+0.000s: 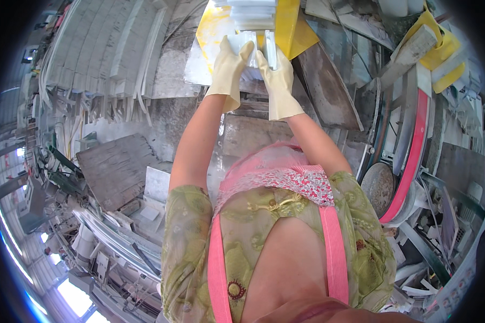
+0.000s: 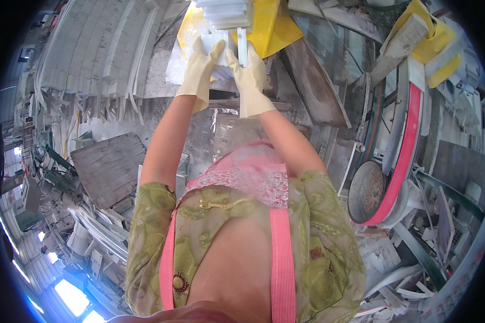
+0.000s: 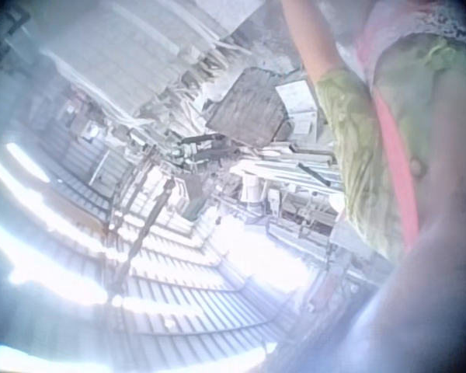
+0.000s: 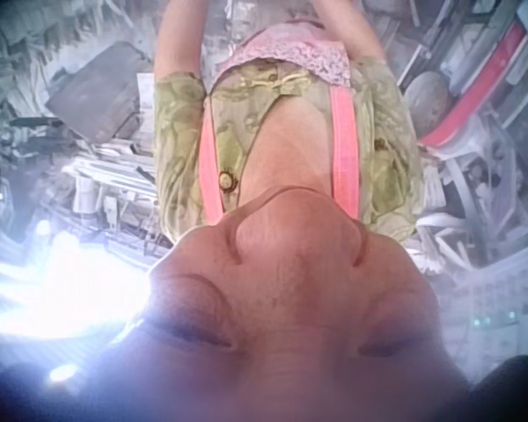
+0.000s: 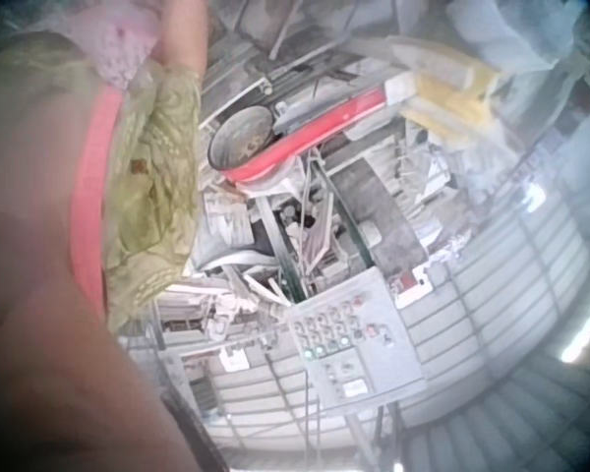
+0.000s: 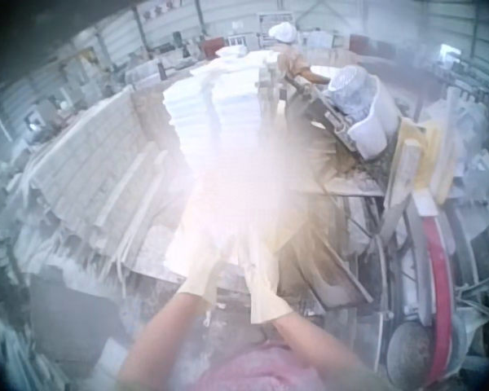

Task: The person repeatedly picks up small white rectangular tiles from a yellow tray and stacks them on a growing pile. The person wears gloves and works in a factory setting with other materials visible in the background.

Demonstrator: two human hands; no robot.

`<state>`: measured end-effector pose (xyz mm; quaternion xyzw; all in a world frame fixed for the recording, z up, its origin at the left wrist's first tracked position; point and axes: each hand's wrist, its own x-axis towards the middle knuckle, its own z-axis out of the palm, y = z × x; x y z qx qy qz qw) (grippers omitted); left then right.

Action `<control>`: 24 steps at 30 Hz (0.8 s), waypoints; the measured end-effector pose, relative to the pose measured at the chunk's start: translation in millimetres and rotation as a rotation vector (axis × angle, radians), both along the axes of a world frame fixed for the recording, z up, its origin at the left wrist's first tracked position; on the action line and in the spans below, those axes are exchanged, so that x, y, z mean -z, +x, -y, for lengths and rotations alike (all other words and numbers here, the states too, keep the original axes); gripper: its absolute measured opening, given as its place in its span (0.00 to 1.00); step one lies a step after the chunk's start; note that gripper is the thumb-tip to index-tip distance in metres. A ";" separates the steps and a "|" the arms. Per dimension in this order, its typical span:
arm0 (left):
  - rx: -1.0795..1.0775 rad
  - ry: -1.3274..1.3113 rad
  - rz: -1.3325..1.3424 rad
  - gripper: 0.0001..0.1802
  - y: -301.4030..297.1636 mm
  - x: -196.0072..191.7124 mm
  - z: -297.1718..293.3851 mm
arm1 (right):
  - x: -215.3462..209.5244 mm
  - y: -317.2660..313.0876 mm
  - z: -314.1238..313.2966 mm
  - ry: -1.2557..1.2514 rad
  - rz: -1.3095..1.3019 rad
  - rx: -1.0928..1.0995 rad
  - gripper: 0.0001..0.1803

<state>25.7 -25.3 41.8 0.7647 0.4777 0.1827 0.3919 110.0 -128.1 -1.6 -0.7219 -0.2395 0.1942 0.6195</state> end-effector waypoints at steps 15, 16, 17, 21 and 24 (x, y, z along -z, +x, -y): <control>0.027 -0.006 -0.689 0.47 38.7 -59.6 8.5 | -6.8 6.1 43.9 -0.294 0.308 -0.520 0.66; 0.002 -0.012 -0.715 0.48 43.1 -58.7 12.5 | -6.5 6.0 47.6 -0.282 0.312 -0.531 0.66; -0.023 -0.018 -0.740 0.49 47.5 -56.5 18.1 | -6.3 7.5 51.7 -0.319 0.357 -0.579 0.64; -0.249 0.067 -0.843 0.55 62.0 -52.6 28.8 | -0.7 19.8 68.3 -0.153 0.340 -0.660 0.57; -0.279 0.090 -0.799 0.54 59.4 -52.9 34.1 | 12.4 36.1 79.9 -0.095 0.181 -0.744 0.51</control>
